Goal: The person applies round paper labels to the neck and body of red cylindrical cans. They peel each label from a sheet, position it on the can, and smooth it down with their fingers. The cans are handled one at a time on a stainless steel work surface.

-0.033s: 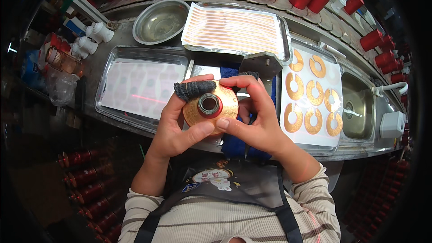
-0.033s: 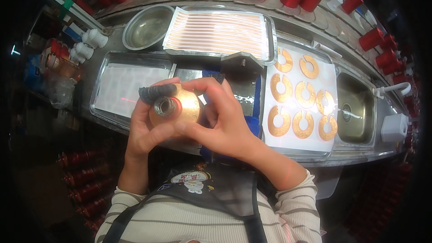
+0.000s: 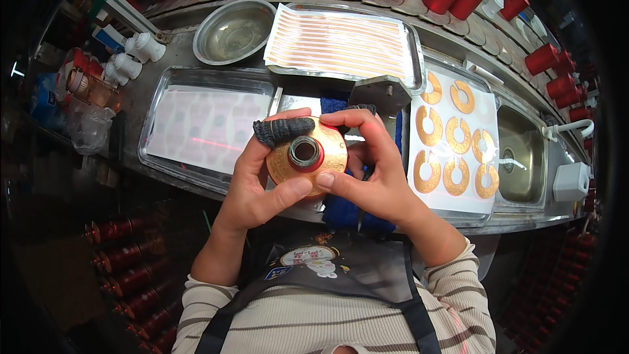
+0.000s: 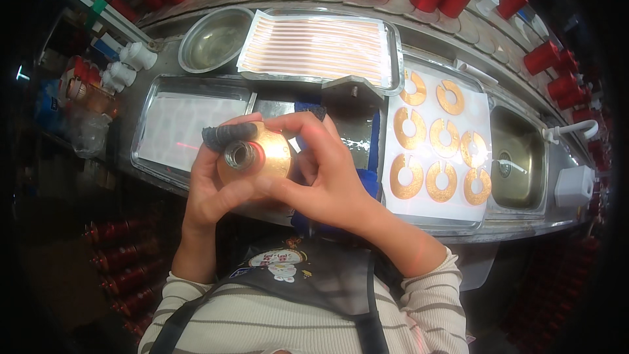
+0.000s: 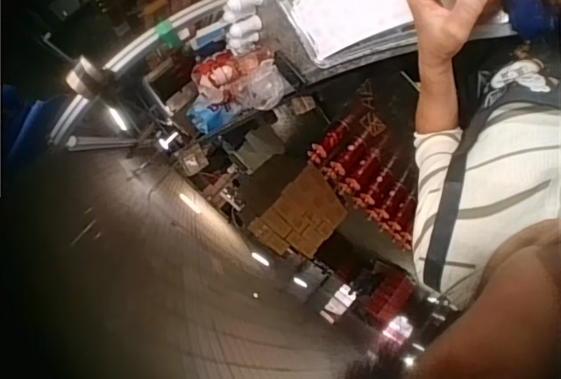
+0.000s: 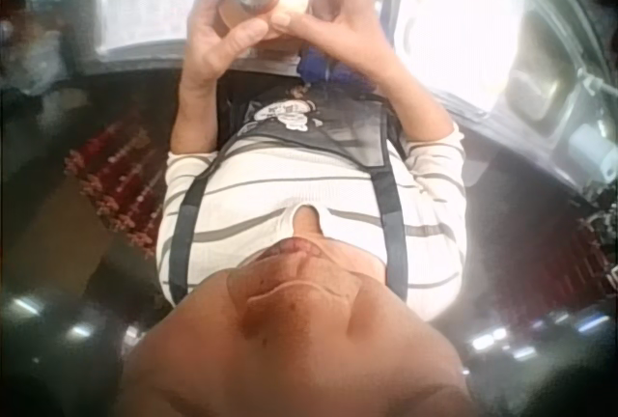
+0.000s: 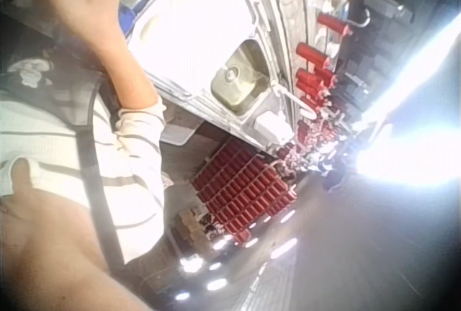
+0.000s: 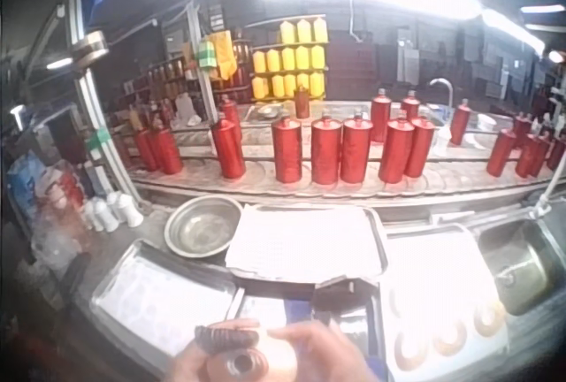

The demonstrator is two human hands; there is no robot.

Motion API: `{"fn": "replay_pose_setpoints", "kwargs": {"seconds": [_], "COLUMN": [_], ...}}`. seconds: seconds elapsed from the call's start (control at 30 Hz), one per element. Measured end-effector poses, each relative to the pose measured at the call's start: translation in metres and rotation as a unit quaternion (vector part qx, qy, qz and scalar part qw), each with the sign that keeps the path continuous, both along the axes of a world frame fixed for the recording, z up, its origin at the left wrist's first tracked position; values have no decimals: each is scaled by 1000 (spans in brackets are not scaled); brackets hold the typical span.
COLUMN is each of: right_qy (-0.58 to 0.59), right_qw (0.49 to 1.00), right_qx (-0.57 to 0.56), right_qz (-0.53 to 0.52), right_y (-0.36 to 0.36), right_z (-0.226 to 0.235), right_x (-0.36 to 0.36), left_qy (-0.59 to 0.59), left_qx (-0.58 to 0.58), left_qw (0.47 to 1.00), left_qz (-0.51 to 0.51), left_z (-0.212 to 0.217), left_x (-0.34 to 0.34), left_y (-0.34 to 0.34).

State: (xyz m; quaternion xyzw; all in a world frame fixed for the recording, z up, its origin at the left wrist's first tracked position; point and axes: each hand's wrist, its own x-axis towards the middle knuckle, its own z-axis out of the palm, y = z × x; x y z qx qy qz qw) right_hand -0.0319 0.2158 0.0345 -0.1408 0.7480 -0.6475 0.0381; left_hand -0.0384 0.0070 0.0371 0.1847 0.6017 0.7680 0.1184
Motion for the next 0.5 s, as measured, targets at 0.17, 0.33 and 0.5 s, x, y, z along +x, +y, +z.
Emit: {"fn": "replay_pose_setpoints", "kwargs": {"seconds": [0.17,0.33,0.5], "right_qy": [-81,-88,-114], "right_qw": [994,992,982], "right_qx": [-72,-90,-151], "right_qz": [26,32,3], "right_y": [4,6,3], "right_z": [-1,-7,-5], "right_x": [-1,-3,-4], "left_qy": [12,2,-17], "left_qx": [-6,-8,2], "left_qw": [1000,1000,1000], "left_qz": [2,9,10], "left_z": [-2,-4,-2], "left_x": [-1,1,2], "left_y": [0,2,4]}}
